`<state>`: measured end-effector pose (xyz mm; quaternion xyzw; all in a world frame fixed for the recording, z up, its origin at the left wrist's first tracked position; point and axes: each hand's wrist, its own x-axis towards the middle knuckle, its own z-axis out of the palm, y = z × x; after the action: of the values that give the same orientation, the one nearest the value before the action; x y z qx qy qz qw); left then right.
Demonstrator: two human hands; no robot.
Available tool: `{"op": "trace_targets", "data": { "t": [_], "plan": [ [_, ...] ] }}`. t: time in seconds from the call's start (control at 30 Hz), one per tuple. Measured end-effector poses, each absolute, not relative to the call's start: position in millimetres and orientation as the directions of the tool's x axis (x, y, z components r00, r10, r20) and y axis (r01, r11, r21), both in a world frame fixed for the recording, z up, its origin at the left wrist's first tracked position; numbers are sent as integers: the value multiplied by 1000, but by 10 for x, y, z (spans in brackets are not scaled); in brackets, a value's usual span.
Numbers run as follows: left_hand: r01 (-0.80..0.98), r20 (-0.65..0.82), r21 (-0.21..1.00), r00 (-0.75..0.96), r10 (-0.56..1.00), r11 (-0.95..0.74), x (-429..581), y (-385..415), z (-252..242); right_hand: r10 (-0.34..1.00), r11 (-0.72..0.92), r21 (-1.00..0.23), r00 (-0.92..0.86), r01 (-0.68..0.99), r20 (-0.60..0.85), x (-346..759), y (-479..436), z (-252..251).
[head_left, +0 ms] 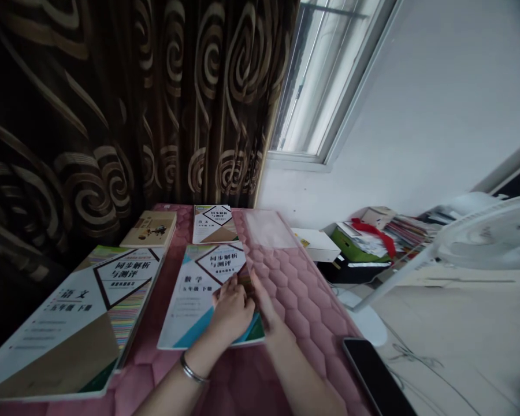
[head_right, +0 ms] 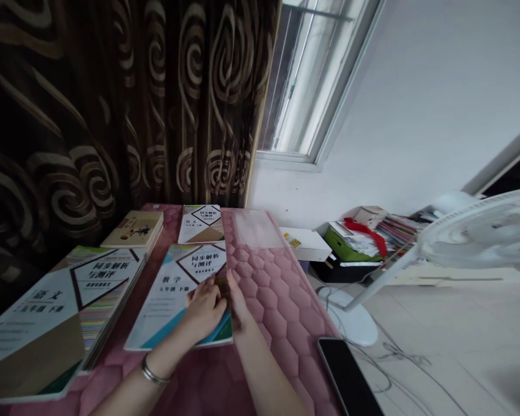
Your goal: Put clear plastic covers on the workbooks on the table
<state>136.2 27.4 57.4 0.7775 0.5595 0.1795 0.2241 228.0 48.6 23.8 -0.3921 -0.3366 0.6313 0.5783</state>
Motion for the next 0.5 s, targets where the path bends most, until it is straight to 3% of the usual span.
{"op": "trace_targets", "data": {
  "t": [0.07,0.17,0.23,0.27,0.37,0.43,0.5],
  "plan": [
    [826,-57,513,304,951,-234,1425,251,252,987,-156,-900,-26,-406,-159,2355,506,13],
    [814,-28,516,328,944,-267,1400,226,-13,969,-249,-924,-75,-290,-237,2448,521,-196],
    [799,19,523,338,941,-297,1342,230,-58,968,-251,-960,-57,-125,-246,2512,546,-235],
    [795,30,521,347,937,-312,1312,243,-59,973,-231,-972,-20,33,-232,2545,566,-233],
    [800,48,479,388,921,-362,1240,327,-65,979,-201,-802,118,562,-163,2626,632,-201],
    [813,80,425,405,911,-399,1194,415,-114,973,-229,-657,174,718,-150,2648,654,-195],
    [819,128,359,432,893,-448,1115,510,-198,968,-250,-617,198,747,-152,2639,641,-208]
  ]
}}
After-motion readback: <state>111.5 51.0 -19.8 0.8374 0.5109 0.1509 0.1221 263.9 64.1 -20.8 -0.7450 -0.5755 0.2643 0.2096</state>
